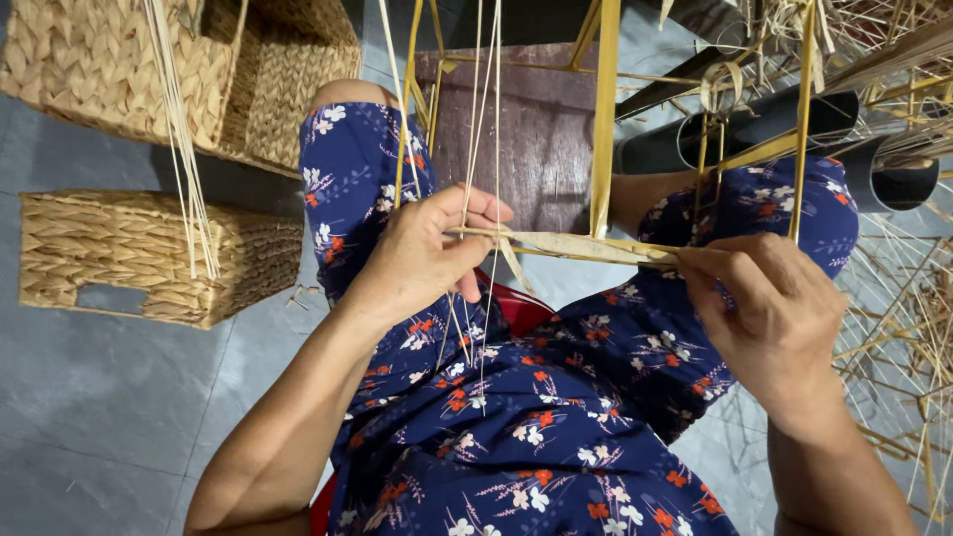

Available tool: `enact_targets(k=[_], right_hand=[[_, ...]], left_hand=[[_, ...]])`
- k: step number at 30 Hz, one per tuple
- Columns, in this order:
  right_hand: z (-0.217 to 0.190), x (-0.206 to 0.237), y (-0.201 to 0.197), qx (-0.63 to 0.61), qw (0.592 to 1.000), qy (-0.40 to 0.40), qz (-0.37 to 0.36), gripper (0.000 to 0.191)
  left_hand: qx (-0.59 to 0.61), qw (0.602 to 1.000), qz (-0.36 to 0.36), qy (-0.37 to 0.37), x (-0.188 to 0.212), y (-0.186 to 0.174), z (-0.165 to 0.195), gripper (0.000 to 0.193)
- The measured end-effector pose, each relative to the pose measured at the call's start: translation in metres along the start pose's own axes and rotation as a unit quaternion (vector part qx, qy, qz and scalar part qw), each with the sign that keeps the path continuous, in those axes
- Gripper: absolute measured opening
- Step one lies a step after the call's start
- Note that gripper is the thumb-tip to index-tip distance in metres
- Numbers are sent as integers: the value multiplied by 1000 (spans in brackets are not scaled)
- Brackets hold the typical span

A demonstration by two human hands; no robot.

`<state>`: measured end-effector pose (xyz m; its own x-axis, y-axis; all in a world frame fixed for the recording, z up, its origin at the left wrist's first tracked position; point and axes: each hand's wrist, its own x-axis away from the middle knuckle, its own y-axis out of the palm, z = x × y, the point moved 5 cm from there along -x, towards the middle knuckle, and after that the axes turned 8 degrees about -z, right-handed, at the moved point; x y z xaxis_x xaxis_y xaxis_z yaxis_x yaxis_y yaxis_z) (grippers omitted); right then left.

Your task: The person sits on the floor with a bamboo frame on their lap and weaves thin bamboo strips around the frame's bars, pulling each strip tight and tucking the ends. They reach to a pile of strips on a nearby table to select new strips as needed.

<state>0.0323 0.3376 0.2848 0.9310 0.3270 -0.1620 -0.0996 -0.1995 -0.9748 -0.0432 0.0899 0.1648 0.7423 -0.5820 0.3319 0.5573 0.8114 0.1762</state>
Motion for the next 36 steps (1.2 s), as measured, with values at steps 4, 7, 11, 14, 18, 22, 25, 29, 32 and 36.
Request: enact_targets(k=[4,7,11,14,18,22,25,29,32,36], right_hand=[[-4,-4,1,0,1000,-8,7,22],[-4,-5,4,-3,1000,-8,4,22],[-5,-3,9,2,1000,-9,2,22],[-6,-2,11,7,1000,-10,3,21],[-9,-3,12,25,999,4,-21,23],[-25,-11,10,19,998,-57,-2,30],[-48,-22,26,-5,991,-135,-20,28],[-71,-39,61,10,982,-187,-26,31],[-70,-47,67,-39,975,-218,-8,26],[-57,-64,69,-114,983,-138,-42,18]], left_hand=[[-14,1000,20,13,-2,1,2,18],[-29,999,32,22,-3,1,0,17],[-12,999,39,21,-3,0,-5,15],[19,999,36,33,-4,1,-7,12],[4,999,44,29,-4,1,-9,11],[17,998,48,39,-2,2,-9,10],[13,998,49,37,-1,2,-9,9],[21,998,48,47,0,3,-7,9],[-11,997,58,45,0,3,-6,9],[4,998,55,41,-1,3,-7,9]])
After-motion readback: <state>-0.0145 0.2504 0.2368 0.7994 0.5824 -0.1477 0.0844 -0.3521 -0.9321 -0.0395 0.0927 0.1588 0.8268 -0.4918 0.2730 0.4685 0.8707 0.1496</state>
